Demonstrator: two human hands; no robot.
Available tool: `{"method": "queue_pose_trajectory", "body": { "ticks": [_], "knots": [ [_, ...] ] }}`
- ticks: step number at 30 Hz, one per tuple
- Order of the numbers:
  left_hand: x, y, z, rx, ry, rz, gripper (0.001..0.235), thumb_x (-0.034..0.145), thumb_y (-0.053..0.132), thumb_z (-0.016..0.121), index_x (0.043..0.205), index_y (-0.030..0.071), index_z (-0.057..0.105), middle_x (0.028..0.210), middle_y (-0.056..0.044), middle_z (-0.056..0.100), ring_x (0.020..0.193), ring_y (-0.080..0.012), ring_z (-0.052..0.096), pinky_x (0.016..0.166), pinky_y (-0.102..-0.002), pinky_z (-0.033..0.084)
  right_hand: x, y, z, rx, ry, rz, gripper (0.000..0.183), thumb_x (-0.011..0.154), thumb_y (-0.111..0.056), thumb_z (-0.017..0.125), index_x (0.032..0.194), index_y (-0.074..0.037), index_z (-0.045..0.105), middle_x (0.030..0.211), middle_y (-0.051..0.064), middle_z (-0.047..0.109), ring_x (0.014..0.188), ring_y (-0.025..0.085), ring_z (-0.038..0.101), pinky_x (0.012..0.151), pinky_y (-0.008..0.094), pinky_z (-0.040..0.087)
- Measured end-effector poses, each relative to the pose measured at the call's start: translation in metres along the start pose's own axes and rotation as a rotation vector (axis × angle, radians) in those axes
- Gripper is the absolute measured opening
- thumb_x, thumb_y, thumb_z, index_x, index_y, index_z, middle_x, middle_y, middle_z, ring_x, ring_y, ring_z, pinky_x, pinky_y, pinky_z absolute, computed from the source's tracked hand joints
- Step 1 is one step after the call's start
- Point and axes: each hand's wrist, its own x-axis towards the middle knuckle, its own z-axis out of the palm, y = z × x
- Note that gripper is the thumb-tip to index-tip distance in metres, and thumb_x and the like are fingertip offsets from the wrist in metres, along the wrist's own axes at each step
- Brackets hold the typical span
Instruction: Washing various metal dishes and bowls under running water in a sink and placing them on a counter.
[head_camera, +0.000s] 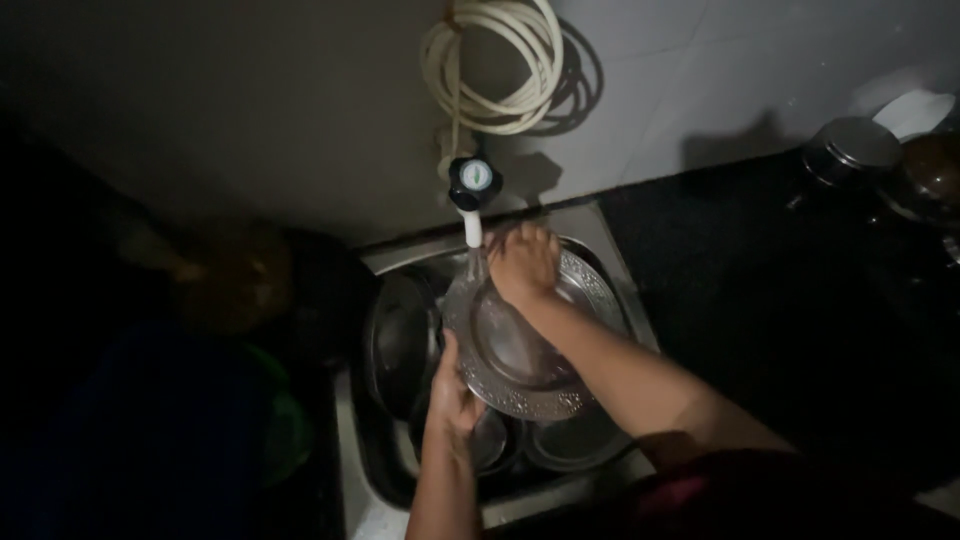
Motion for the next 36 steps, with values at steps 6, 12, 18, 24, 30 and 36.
{"method": "queue_pose_trajectory", "body": {
  "ticks": [6,12,18,24,30,36],
  "knots": [
    [0.003,-0.003,0.016,-0.163,-0.074,0.148,0.075,0.094,0.063,0.041,0.145,0.01,0.048,0.143,-0.016,0.057,0.129,-0.0338,0.057,0.105,-0.049,0.048,-0.078,-0.045,-0.046,0.229,-0.588,-0.311,0.076,0.106,-0.053,0.027,0.164,-0.006,0.01,0.172,0.024,-0.003,0.157,0.039,0.008,0.123,0.051,0.016],
    [0.024,0.012,-0.029,-0.265,-0.075,0.276,0.066,0.105,0.056,0.043,0.143,0.002,0.05,0.138,-0.021,0.058,0.123,-0.0374,0.06,0.103,-0.052,0.052,-0.14,0.007,-0.08,0.111,-0.676,-0.845,0.081,0.104,-0.043,0.041,0.163,-0.009,-0.001,0.171,0.017,-0.002,0.157,0.032,0.004,0.127,0.05,0.006],
    [0.021,0.013,-0.033,-0.193,0.019,0.294,0.062,0.105,0.052,0.041,0.141,0.003,0.054,0.137,-0.02,0.06,0.124,-0.0355,0.059,0.103,-0.05,0.051,-0.124,0.039,-0.05,-0.027,-0.592,-1.033,0.072,0.108,-0.049,0.037,0.166,-0.02,0.005,0.174,0.008,0.005,0.16,0.027,0.006,0.126,0.055,-0.002],
    [-0.004,0.003,0.007,-0.142,-0.002,0.244,0.069,0.099,0.055,0.045,0.146,0.004,0.049,0.148,-0.02,0.054,0.134,-0.0357,0.054,0.111,-0.051,0.046,-0.075,-0.005,-0.082,-0.248,-0.554,-0.705,0.072,0.105,-0.06,0.02,0.165,-0.023,0.004,0.175,0.005,-0.003,0.159,0.028,-0.001,0.124,0.054,-0.007],
    [-0.026,0.012,0.041,-0.027,0.19,0.226,0.075,0.095,0.057,0.049,0.149,0.005,0.044,0.152,-0.021,0.05,0.137,-0.0389,0.051,0.113,-0.055,0.042,-0.078,0.014,-0.012,0.299,-0.319,-0.305,0.087,0.103,-0.065,0.02,0.164,-0.01,-0.004,0.172,0.012,-0.003,0.159,0.028,-0.002,0.127,0.047,-0.004],
    [-0.013,0.012,0.027,-0.042,0.213,0.337,0.076,0.097,0.056,0.051,0.15,0.002,0.045,0.153,-0.019,0.051,0.138,-0.0377,0.051,0.115,-0.052,0.041,-0.115,-0.007,-0.049,0.226,-0.607,0.11,0.092,0.098,-0.068,0.024,0.161,-0.005,-0.002,0.171,0.016,-0.008,0.155,0.04,-0.013,0.122,0.051,-0.008]
  ]
}}
